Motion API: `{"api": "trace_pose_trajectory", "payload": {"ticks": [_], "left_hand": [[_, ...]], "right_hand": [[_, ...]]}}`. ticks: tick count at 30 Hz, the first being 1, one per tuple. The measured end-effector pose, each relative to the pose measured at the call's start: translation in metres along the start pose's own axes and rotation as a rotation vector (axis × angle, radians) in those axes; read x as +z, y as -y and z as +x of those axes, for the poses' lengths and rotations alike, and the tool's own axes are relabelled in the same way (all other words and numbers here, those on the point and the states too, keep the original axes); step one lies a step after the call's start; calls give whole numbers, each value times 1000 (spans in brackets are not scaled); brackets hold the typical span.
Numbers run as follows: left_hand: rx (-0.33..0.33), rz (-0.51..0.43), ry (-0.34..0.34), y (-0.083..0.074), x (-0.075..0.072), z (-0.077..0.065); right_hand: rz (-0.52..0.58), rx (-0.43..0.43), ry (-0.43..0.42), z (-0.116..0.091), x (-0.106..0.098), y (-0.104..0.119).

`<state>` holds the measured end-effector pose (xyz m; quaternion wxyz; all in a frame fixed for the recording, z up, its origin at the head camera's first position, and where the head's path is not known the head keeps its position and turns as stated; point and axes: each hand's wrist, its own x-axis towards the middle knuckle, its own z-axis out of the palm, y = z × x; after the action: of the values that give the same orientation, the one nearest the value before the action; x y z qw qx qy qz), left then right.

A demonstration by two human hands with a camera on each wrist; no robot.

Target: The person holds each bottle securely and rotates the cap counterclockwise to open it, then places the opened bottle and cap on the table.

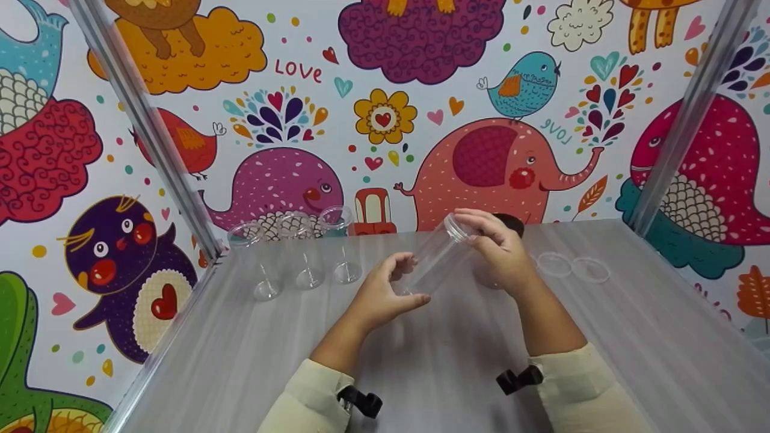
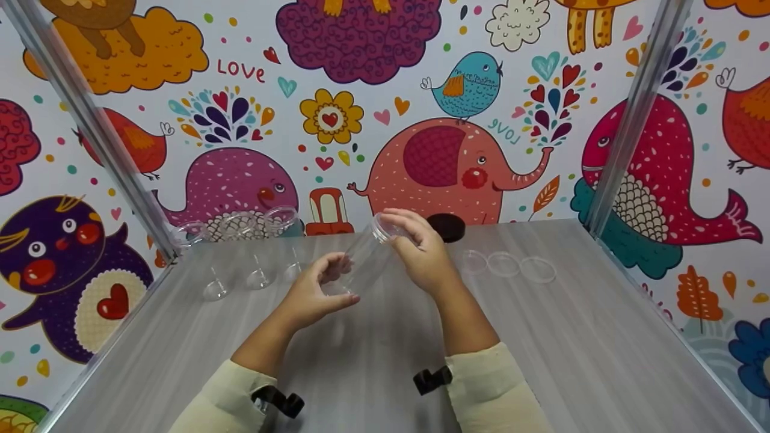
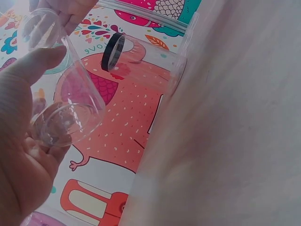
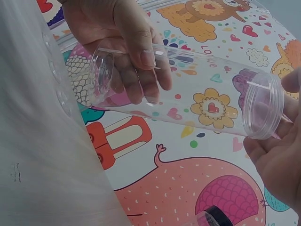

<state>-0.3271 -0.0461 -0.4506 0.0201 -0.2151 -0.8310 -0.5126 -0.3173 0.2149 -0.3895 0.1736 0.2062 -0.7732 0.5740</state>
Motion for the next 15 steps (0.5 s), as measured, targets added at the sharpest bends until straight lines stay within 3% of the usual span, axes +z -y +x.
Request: {"api": "trace_pose_trajectory", "payload": {"ticks": [8,15], "left_hand": [[6,-16,5,1,0,1],[5,-21,17,2,0,1]], "right_hand": [[24,17,-27,0,0,0],[-73,103,-104,3,-1,-2]]}}
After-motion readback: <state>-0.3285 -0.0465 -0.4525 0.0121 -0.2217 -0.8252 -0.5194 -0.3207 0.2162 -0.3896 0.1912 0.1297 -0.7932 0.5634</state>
